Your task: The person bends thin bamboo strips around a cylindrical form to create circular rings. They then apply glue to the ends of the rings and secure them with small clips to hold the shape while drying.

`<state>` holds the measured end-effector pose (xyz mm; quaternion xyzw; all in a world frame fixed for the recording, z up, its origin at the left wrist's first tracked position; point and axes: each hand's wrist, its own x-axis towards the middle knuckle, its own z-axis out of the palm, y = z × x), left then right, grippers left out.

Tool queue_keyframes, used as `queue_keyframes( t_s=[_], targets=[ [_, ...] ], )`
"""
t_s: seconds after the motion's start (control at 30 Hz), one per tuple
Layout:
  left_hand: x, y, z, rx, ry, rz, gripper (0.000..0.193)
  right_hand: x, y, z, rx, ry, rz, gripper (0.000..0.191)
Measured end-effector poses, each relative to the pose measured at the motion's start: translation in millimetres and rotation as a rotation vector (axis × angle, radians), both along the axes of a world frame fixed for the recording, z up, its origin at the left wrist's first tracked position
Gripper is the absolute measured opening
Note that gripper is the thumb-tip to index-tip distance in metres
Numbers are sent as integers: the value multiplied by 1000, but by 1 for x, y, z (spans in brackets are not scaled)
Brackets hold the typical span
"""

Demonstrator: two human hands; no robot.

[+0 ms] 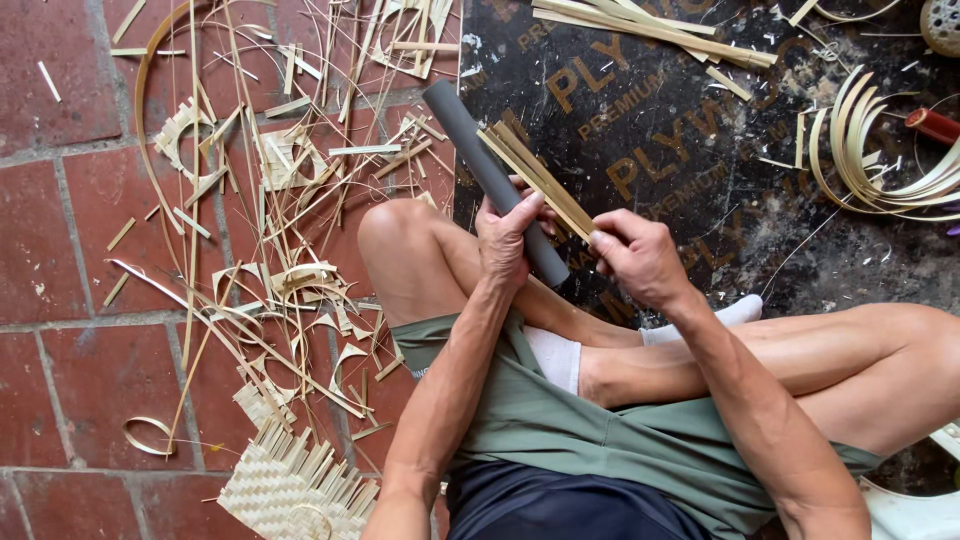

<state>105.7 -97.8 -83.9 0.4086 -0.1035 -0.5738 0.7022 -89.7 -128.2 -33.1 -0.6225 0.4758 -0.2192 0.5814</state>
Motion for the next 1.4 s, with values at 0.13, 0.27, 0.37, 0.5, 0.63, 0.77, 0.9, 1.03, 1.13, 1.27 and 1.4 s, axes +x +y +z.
queue_keyframes(
  t_s=[0.13, 0.27, 0.37, 0.5, 0.63, 0.77, 0.9, 1.03, 1.13, 1.27, 1.4],
  targets=[
    [2, 0, 1, 36, -35, 13, 41, 6, 17, 4, -648, 107, 103, 21],
    [3, 1, 3, 37, -39, 14, 43, 12, 25, 5, -788, 116, 120, 25],
    [0, 2, 4, 74, -71, -17, 45, 15, 29, 3, -242, 72, -24, 19],
    [-8, 4, 2, 130, -121, -136, 46, 16, 30, -2, -280, 63, -102, 17],
    [-19, 10, -5, 97, -165, -189, 45, 22, 32, -7, -572, 45, -123, 16],
    [-22, 14, -10, 103, -153, -118, 41, 29, 42, -7, -221, -29, -314, 18],
    [-22, 10, -10, 203, -190, -39, 41, 30, 47, -5, -626, 160, -202, 30],
    [-22, 7, -6, 303, -132, -39, 42, 38, 54, -8, -620, 350, -123, 31],
    [-22, 10, -3, 290, -81, -82, 42, 41, 58, -10, -535, 421, -89, 31],
    [-22, 8, 0, 334, -41, -98, 46, 37, 54, -13, -464, 269, -164, 29],
    [-20, 7, 2, 340, -61, -124, 45, 32, 50, -16, -467, 121, -265, 31]
  ],
)
